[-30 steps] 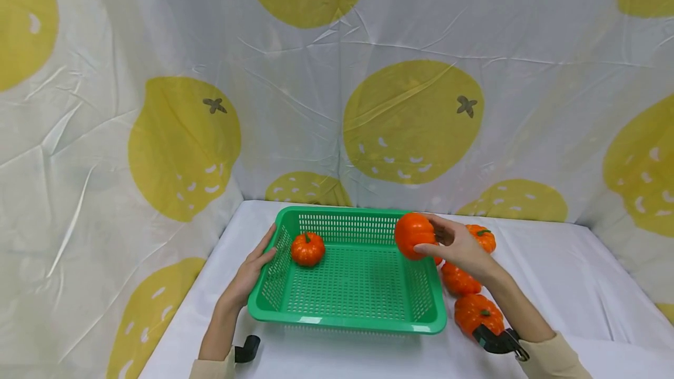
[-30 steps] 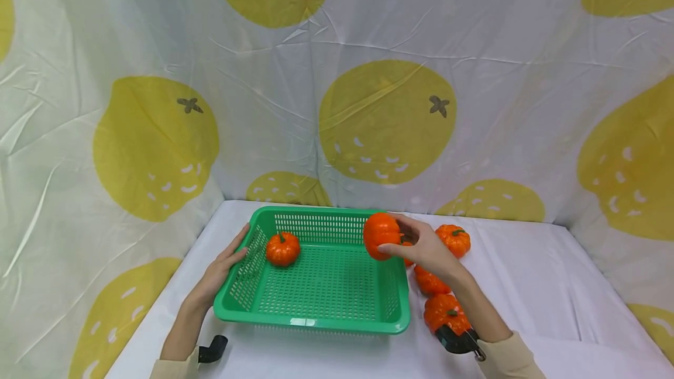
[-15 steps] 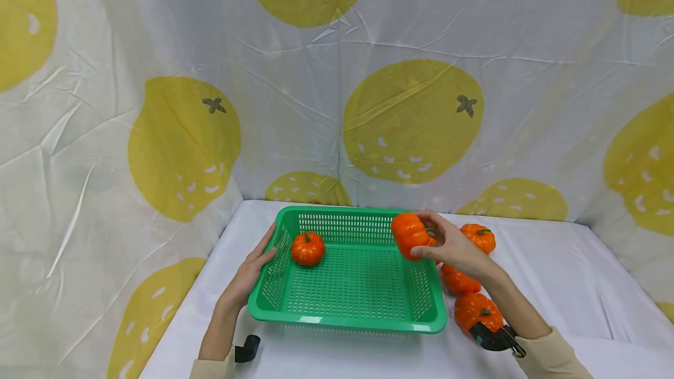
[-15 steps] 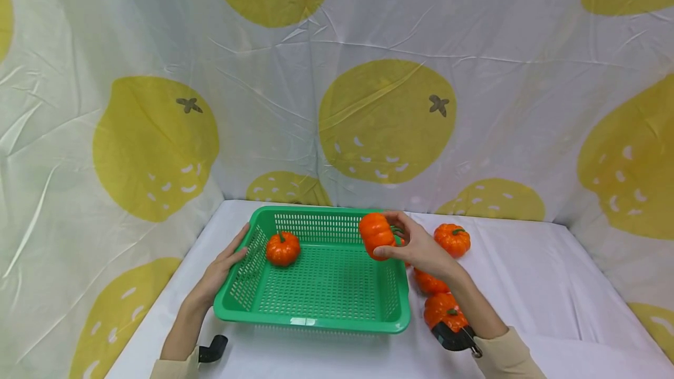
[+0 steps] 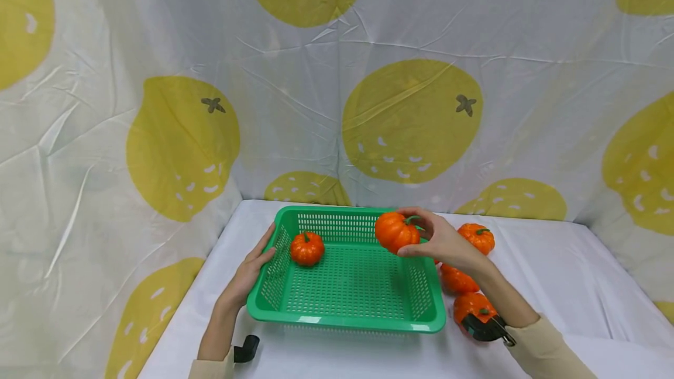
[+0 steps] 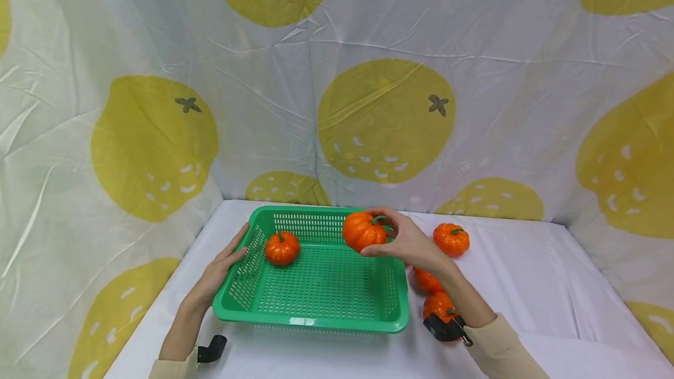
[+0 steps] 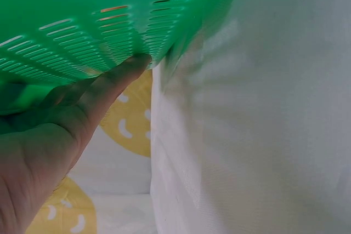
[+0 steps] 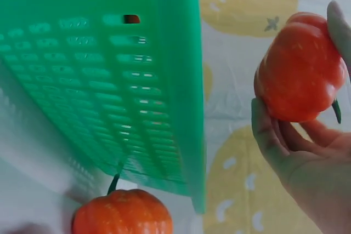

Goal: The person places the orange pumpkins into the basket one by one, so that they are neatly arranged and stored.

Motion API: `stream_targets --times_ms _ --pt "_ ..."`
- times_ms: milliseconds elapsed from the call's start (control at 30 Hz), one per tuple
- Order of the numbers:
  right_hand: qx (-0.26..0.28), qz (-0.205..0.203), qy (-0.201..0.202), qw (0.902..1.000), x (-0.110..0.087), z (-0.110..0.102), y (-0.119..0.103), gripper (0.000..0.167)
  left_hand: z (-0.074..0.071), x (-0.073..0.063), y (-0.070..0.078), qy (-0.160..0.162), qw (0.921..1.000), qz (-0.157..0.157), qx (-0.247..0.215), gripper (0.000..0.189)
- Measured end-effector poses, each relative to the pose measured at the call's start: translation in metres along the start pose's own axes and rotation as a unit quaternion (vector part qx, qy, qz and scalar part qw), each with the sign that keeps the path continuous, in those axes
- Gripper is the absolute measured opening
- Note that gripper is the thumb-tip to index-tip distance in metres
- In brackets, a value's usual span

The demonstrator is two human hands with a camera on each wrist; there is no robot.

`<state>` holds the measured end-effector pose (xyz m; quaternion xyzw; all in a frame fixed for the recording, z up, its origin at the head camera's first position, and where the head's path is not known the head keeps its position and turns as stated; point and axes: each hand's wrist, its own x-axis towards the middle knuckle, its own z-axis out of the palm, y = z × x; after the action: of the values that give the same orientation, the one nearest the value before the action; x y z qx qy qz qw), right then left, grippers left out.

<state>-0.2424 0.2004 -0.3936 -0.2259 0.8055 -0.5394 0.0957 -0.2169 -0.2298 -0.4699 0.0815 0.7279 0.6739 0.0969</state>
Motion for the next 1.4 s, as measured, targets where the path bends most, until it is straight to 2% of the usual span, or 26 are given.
stream_targets --times_ms 200,333,533,700,867,1000,1267,1400 --pt "-0.02 -0.049 -0.035 0.998 0.016 0.005 -0.01 0.07 0.0 -0.001 0.0 -0.001 1.0 0.001 -0.003 0.061" --pt "-0.038 -0.053 -0.056 0.9963 0.028 0.01 -0.018 0.071 0.0 -0.001 0.0 0.0 1.0 0.002 0.004 0.061" --pt "-0.034 -0.058 -0.07 0.9953 0.049 0.023 -0.025 0.067 0.001 -0.001 0.001 0.001 1.0 0.006 0.007 0.061" --pt "-0.041 -0.05 -0.07 0.9954 0.061 0.033 -0.026 0.072 0.001 -0.001 0.002 -0.003 1.0 0.008 0.005 0.061" --pt "-0.078 -0.035 -0.043 0.9954 0.075 0.043 -0.024 0.074 0.001 0.0 0.0 0.001 1.0 0.007 0.001 0.06" --pt "-0.075 -0.028 -0.023 0.9965 0.085 0.054 -0.021 0.076 0.001 0.0 0.0 0.002 1.0 0.006 -0.001 0.06" --pt "-0.088 -0.018 -0.032 0.9954 0.093 0.071 -0.011 0.081 0.001 0.0 0.0 0.0 1.0 0.005 -0.002 0.061" --pt "-0.105 0.013 -0.045 0.9934 0.094 0.079 -0.001 0.085 0.001 0.0 0.001 0.001 1.0 0.004 0.0 0.061"
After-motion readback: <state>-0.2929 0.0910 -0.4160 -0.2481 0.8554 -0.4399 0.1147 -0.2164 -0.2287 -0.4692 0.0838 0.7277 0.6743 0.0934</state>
